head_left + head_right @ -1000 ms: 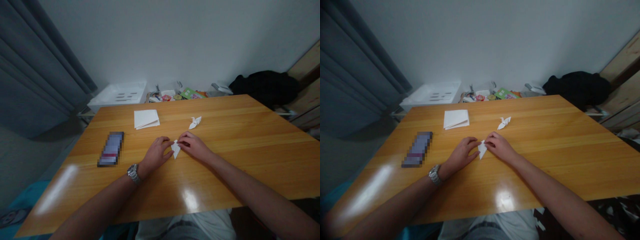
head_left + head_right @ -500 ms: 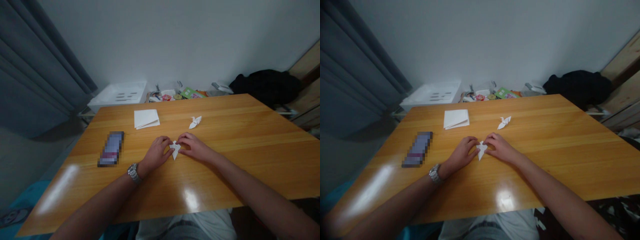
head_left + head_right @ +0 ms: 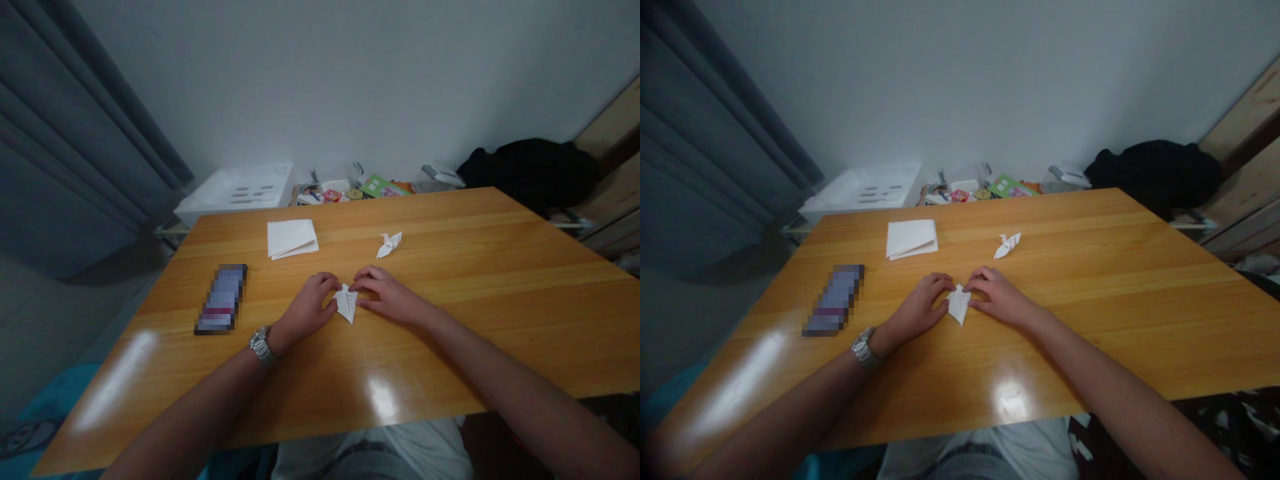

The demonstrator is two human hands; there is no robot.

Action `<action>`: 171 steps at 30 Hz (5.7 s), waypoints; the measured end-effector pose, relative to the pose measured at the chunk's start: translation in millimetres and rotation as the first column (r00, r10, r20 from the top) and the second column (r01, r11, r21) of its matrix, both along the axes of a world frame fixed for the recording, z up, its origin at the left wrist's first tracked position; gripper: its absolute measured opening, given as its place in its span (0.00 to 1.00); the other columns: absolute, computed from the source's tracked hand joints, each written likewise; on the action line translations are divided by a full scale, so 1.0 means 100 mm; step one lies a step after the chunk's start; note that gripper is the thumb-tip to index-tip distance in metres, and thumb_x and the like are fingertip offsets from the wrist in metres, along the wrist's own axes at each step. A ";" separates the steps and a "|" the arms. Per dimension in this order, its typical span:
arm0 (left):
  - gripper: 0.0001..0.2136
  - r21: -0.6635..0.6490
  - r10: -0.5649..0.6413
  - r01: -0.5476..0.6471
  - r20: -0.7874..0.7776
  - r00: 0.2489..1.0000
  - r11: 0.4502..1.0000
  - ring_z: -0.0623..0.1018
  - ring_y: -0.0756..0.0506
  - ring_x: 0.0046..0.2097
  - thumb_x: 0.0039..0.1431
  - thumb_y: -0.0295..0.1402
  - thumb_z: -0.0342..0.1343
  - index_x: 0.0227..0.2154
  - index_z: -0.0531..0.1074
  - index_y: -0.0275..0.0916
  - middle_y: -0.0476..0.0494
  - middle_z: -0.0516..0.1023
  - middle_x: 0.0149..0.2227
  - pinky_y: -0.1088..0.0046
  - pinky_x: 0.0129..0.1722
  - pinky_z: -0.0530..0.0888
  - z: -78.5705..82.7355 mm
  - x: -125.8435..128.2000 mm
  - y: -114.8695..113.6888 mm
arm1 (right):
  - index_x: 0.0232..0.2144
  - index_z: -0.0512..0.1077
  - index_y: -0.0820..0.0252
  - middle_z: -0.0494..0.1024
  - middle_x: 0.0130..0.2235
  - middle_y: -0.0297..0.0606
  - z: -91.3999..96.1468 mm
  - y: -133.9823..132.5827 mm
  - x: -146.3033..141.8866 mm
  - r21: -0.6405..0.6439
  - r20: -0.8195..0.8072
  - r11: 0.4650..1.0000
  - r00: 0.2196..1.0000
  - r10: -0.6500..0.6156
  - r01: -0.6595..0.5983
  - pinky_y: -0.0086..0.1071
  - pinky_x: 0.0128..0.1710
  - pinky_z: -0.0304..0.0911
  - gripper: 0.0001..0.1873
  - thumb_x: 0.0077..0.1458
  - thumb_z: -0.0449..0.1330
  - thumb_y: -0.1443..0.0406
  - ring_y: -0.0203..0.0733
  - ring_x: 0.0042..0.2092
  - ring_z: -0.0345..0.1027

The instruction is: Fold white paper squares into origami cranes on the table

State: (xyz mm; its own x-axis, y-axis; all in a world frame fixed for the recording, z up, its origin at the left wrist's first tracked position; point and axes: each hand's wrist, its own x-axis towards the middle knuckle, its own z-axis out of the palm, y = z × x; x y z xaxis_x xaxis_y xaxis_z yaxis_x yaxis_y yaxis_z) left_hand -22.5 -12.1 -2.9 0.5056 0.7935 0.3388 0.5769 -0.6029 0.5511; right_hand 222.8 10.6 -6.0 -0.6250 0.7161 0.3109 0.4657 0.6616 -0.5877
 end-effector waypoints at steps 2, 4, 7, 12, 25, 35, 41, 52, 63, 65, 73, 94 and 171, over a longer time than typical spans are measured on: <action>0.15 0.008 -0.007 0.007 -0.025 1.000 1.000 0.71 0.41 0.56 0.60 0.24 0.56 0.50 0.71 0.41 0.39 0.71 0.53 0.58 0.58 0.71 0.00 -0.01 -0.01 | 0.47 0.77 0.54 0.70 0.49 0.44 -0.01 0.00 0.00 0.003 0.002 1.000 1.000 0.002 -0.002 0.46 0.55 0.64 0.13 0.59 0.65 0.66 0.49 0.53 0.65; 0.16 0.018 -0.004 0.005 -0.048 0.999 1.000 0.71 0.40 0.56 0.60 0.25 0.56 0.51 0.71 0.41 0.39 0.71 0.54 0.57 0.58 0.71 0.00 -0.01 -0.01 | 0.48 0.76 0.53 0.70 0.49 0.44 -0.02 0.00 0.00 0.003 0.004 1.000 1.000 0.005 -0.005 0.46 0.56 0.63 0.14 0.59 0.64 0.66 0.49 0.53 0.65; 0.15 0.029 0.000 0.002 -0.068 0.998 1.000 0.71 0.40 0.56 0.61 0.26 0.56 0.51 0.71 0.41 0.39 0.71 0.54 0.56 0.58 0.71 -0.01 -0.01 -0.01 | 0.49 0.76 0.52 0.70 0.51 0.44 -0.02 -0.01 -0.01 -0.013 0.002 1.000 1.000 0.008 -0.008 0.48 0.57 0.62 0.14 0.60 0.63 0.66 0.49 0.55 0.64; 0.15 0.038 0.005 -0.002 -0.081 0.997 0.999 0.71 0.40 0.56 0.60 0.26 0.57 0.49 0.72 0.40 0.38 0.71 0.53 0.58 0.58 0.71 -0.02 -0.01 0.00 | 0.42 0.76 0.56 0.71 0.48 0.44 0.01 -0.01 -0.02 -0.094 -0.082 0.996 0.997 -0.006 -0.001 0.44 0.55 0.63 0.07 0.63 0.61 0.62 0.47 0.52 0.66; 0.15 0.034 -0.001 0.005 -0.093 0.996 0.999 0.71 0.40 0.56 0.60 0.26 0.57 0.50 0.71 0.40 0.38 0.70 0.53 0.59 0.58 0.71 -0.01 -0.02 -0.01 | 0.34 0.76 0.57 0.71 0.47 0.42 0.06 -0.03 0.00 -0.075 -0.058 0.997 0.998 -0.009 0.005 0.43 0.55 0.63 0.05 0.56 0.65 0.70 0.46 0.52 0.67; 0.16 0.041 -0.005 0.008 -0.079 0.997 0.999 0.72 0.40 0.55 0.60 0.26 0.57 0.50 0.71 0.41 0.39 0.71 0.53 0.58 0.58 0.71 -0.01 -0.02 0.00 | 0.36 0.76 0.57 0.76 0.42 0.40 0.07 -0.05 -0.05 -0.071 -0.069 0.988 0.989 0.130 -0.135 0.35 0.45 0.67 0.08 0.60 0.58 0.73 0.41 0.43 0.72; 0.16 0.042 -0.009 0.012 -0.082 0.997 0.999 0.71 0.40 0.56 0.60 0.26 0.57 0.51 0.71 0.41 0.38 0.70 0.54 0.58 0.58 0.71 -0.02 -0.02 0.00 | 0.37 0.76 0.57 0.76 0.43 0.40 0.08 -0.06 -0.03 -0.074 -0.074 0.986 0.986 0.147 -0.152 0.36 0.45 0.68 0.08 0.59 0.59 0.73 0.42 0.43 0.72; 0.15 0.043 -0.005 0.009 -0.088 0.996 0.999 0.72 0.40 0.55 0.61 0.28 0.58 0.51 0.71 0.41 0.39 0.70 0.54 0.58 0.57 0.71 -0.03 -0.03 0.00 | 0.40 0.77 0.56 0.74 0.47 0.42 0.12 -0.07 0.00 -0.096 -0.056 0.972 0.977 0.208 -0.212 0.38 0.51 0.67 0.07 0.59 0.64 0.69 0.43 0.50 0.70; 0.08 0.021 -0.135 0.139 -0.121 0.983 0.990 0.74 0.43 0.50 0.65 0.28 0.54 0.44 0.73 0.41 0.42 0.75 0.47 0.64 0.52 0.72 0.06 -0.01 0.00 | 0.37 0.78 0.56 0.74 0.46 0.40 0.11 -0.07 0.02 -0.125 -0.064 0.968 0.976 0.209 -0.216 0.37 0.51 0.67 0.04 0.60 0.63 0.68 0.42 0.48 0.71; 0.07 0.009 -0.148 0.150 -0.132 0.980 0.989 0.74 0.43 0.48 0.65 0.27 0.53 0.44 0.73 0.41 0.42 0.75 0.46 0.65 0.51 0.72 0.05 -0.01 0.00 | 0.37 0.78 0.56 0.75 0.46 0.40 0.10 -0.07 0.02 -0.122 -0.066 0.969 0.976 0.210 -0.216 0.37 0.51 0.66 0.04 0.60 0.63 0.68 0.42 0.49 0.71; 0.07 0.000 -0.155 0.156 -0.127 0.980 0.988 0.74 0.43 0.48 0.66 0.28 0.53 0.44 0.74 0.40 0.42 0.75 0.46 0.66 0.50 0.71 0.03 -0.03 0.03 | 0.36 0.77 0.58 0.74 0.45 0.41 0.13 -0.06 0.02 -0.169 -0.073 0.957 0.971 0.227 -0.236 0.37 0.51 0.66 0.04 0.62 0.62 0.68 0.41 0.48 0.70; 0.08 -0.029 -0.115 0.113 -0.080 0.990 0.993 0.75 0.44 0.46 0.68 0.30 0.50 0.42 0.74 0.38 0.42 0.76 0.43 0.67 0.49 0.71 0.12 -0.01 -0.01 | 0.37 0.70 0.58 0.74 0.41 0.39 0.14 -0.07 -0.01 -0.164 -0.046 0.970 0.983 0.176 -0.181 0.34 0.47 0.64 0.05 0.66 0.55 0.67 0.41 0.44 0.67; 0.05 -0.224 0.141 -0.188 -0.209 0.968 0.956 0.74 0.48 0.28 0.59 0.32 0.57 0.31 0.73 0.37 0.46 0.77 0.28 0.73 0.28 0.65 0.28 0.06 0.35 | 0.42 0.75 0.62 0.81 0.44 0.47 0.36 0.39 -0.41 -0.147 0.516 0.966 0.850 -0.108 0.213 0.32 0.36 0.59 0.15 0.53 0.66 0.61 0.49 0.42 0.74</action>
